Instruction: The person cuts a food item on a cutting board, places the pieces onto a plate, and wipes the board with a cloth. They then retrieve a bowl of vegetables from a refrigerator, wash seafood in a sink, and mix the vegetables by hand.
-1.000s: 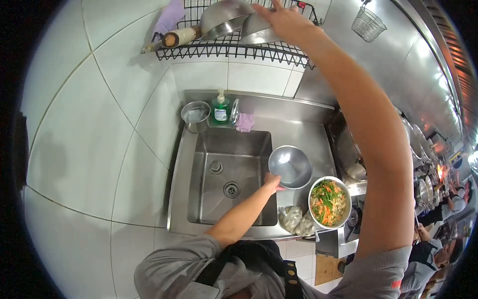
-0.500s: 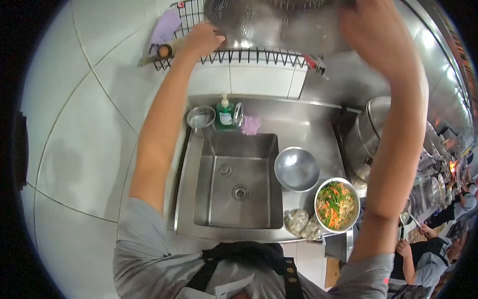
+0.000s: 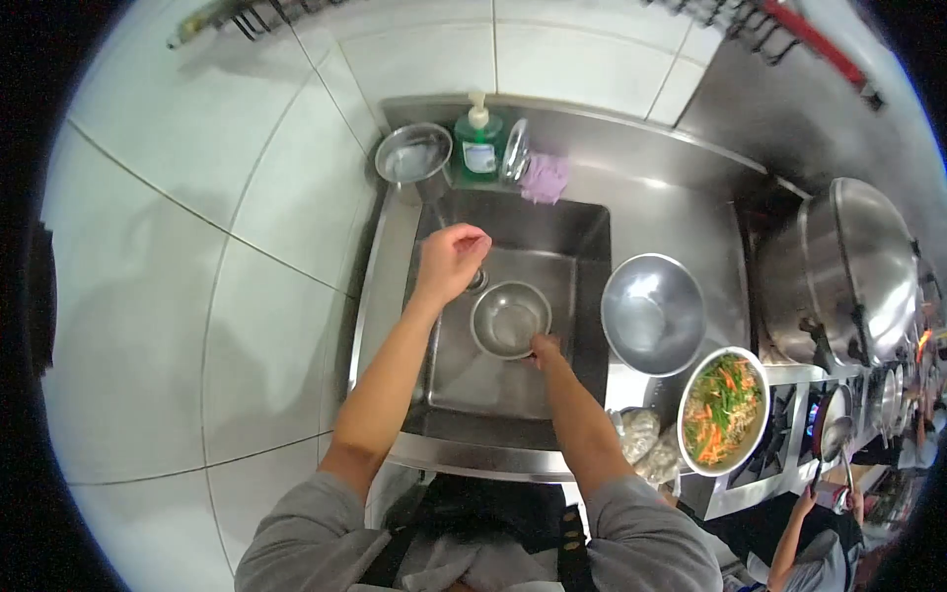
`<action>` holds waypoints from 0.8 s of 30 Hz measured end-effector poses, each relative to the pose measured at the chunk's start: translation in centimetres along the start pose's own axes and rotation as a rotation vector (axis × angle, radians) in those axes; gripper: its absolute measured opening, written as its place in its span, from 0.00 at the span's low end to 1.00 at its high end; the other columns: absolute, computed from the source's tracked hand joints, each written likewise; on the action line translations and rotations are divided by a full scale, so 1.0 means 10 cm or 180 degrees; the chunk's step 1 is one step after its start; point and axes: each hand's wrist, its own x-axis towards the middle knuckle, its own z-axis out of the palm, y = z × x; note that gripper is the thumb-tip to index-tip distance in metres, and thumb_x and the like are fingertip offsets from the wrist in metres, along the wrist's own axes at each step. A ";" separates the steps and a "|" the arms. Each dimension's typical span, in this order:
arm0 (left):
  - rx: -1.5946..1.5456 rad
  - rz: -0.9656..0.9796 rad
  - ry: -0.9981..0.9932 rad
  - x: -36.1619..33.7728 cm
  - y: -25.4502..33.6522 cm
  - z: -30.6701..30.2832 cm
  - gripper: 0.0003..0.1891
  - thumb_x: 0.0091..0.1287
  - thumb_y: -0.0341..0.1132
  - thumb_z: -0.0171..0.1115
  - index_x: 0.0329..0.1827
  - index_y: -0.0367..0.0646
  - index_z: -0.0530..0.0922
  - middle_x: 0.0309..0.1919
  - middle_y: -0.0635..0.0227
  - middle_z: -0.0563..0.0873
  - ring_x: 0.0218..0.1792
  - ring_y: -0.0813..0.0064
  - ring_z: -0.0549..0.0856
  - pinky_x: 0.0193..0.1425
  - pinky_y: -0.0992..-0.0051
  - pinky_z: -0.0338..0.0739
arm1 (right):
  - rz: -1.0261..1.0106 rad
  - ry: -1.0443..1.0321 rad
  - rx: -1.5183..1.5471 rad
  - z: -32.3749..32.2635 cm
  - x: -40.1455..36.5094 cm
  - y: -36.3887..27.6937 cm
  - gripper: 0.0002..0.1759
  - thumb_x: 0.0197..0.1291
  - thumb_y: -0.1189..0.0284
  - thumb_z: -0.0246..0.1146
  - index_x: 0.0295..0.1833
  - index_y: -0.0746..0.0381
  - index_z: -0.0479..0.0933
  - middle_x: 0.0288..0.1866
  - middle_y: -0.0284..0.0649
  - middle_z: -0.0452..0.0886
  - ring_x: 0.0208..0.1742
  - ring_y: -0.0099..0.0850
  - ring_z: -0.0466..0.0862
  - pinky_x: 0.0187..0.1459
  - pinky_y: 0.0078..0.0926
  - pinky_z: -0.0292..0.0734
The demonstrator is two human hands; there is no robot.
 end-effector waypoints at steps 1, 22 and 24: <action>0.0105 -0.0206 -0.0002 0.02 -0.52 0.11 0.05 0.56 0.29 0.60 0.33 0.38 0.79 0.26 0.62 0.84 0.29 0.70 0.83 0.35 0.74 0.76 | 0.0207 0.0101 0.0119 -0.01 0.28 0.21 0.24 0.51 0.84 0.55 0.57 0.70 0.65 0.40 0.55 0.78 0.40 0.45 0.82 0.26 0.36 0.83; 0.2166 -0.0828 -0.1367 -1.42 -3.05 1.56 0.29 0.57 0.38 0.60 0.62 0.41 0.63 0.60 0.51 0.67 0.58 0.46 0.69 0.52 0.47 0.70 | -0.0844 0.0169 0.1457 -0.32 0.44 -0.33 0.17 0.51 0.82 0.51 0.49 0.74 0.65 0.43 0.52 0.74 0.39 0.45 0.79 0.37 0.43 0.80; 0.1405 -0.0973 -0.1029 -1.41 -3.33 1.50 0.27 0.57 0.34 0.58 0.61 0.39 0.64 0.57 0.48 0.70 0.56 0.45 0.72 0.52 0.50 0.71 | -0.0743 0.0151 0.1524 -0.31 0.59 -0.22 0.17 0.52 0.82 0.51 0.49 0.74 0.65 0.44 0.52 0.73 0.40 0.44 0.79 0.37 0.42 0.80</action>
